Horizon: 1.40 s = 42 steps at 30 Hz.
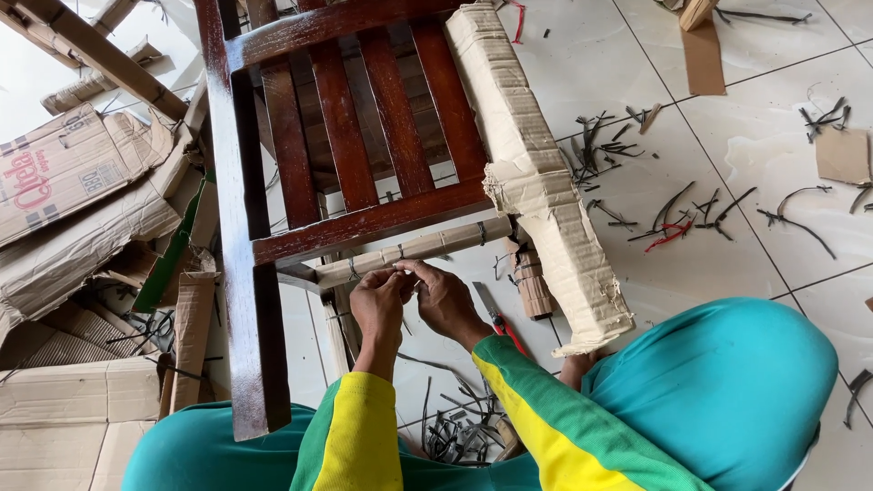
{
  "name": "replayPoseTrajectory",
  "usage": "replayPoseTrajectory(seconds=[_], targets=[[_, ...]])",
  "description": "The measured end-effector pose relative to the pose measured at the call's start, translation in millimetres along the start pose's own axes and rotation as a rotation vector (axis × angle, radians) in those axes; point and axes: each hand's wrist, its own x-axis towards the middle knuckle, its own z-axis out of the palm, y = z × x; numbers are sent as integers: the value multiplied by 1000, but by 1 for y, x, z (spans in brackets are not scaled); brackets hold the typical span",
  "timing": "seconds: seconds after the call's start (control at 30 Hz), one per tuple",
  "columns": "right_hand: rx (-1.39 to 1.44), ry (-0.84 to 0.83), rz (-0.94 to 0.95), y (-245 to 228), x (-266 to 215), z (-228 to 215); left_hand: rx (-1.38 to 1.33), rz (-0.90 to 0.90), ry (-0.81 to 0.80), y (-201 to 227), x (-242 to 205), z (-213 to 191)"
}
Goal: The person sits on the floor and secures a cardboard-wrapped cylindrical object to the leg of a wooden chair using black zip ties. They wrap the ties around the joint, pull them tight by hand, and use pliers to cut the excess tails.
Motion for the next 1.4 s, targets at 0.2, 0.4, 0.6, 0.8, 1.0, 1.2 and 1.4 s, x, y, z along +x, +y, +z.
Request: replayPoseTrajectory(seconds=[0.2,0.4,0.6,0.8,1.0,1.2,1.4], targets=[[57,19,9,-2,-3,-3,-11,53,82,-18,18,-4],[157,42,36,-9,-4,-3,-16,148,105,-5,5,0],[399,114,21,8,7,3,259,239,-67,-6,4,-10],[260,179,43,12,20,3,419,351,-135,-20,16,-12],[-81,178,-37,2,28,1,384,337,-115,-16,5,-15],[-363,206,-226,11,61,-3,337,172,-126,-45,15,-17],[-489,299,-300,39,96,18,245,-9,-48,-70,38,-11]])
